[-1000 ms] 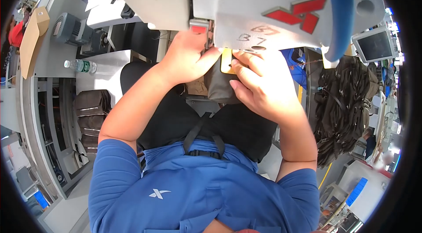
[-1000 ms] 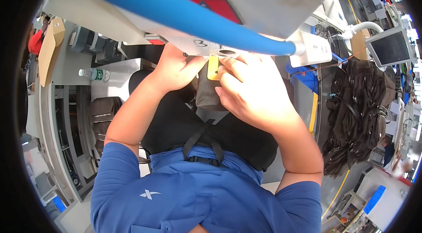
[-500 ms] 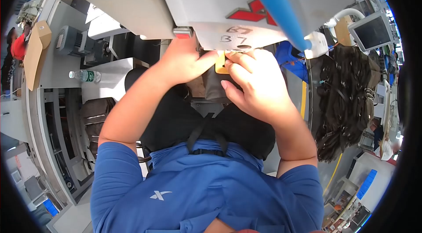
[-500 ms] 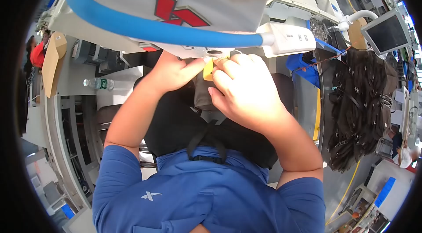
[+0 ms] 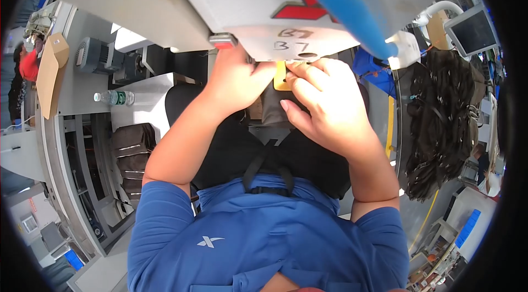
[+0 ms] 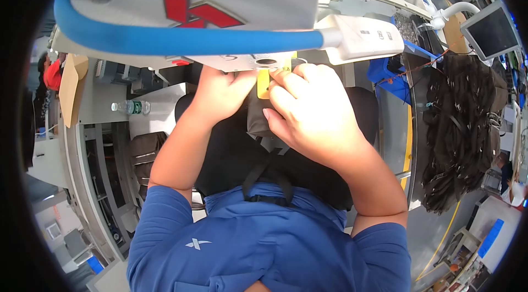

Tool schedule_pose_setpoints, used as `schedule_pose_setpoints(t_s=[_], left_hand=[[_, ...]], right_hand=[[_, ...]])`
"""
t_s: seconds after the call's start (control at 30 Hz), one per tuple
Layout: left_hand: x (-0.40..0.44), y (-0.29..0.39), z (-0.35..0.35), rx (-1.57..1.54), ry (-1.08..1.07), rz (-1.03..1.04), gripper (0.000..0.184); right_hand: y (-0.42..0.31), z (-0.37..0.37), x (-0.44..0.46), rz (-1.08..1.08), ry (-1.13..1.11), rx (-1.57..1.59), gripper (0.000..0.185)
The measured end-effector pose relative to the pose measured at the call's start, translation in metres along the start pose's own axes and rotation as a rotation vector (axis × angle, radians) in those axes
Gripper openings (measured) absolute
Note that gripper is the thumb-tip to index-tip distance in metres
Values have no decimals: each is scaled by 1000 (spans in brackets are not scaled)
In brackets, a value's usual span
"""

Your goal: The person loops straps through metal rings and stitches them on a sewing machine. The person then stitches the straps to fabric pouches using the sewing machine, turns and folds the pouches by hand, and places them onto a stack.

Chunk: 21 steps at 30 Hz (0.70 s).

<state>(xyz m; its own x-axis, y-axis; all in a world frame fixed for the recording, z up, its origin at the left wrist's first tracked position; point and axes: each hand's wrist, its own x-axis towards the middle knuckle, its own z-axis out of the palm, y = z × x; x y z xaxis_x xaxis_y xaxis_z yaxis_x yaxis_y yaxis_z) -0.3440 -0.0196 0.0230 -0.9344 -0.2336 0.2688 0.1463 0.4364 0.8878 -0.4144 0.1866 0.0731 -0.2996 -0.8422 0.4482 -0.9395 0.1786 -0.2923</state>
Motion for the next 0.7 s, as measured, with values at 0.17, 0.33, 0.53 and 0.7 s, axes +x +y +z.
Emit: schedule_pose_setpoints(t_s=[0.17, 0.33, 0.53, 0.7], left_hand=[[-4, 12, -37, 96, -202, -56, 22], [-6, 35, -63, 491, -348, -69, 17], [-16, 20, -42, 510, -68, 312, 24], [-20, 11, -22, 443, -95, 382, 53]], right_hand=[[0, 0, -1, 18, 6, 27, 28], [0, -1, -2, 19, 7, 18, 28], [-4, -3, -2, 54, -9, -7, 28], [-7, 0, 2, 62, 3, -37, 27]])
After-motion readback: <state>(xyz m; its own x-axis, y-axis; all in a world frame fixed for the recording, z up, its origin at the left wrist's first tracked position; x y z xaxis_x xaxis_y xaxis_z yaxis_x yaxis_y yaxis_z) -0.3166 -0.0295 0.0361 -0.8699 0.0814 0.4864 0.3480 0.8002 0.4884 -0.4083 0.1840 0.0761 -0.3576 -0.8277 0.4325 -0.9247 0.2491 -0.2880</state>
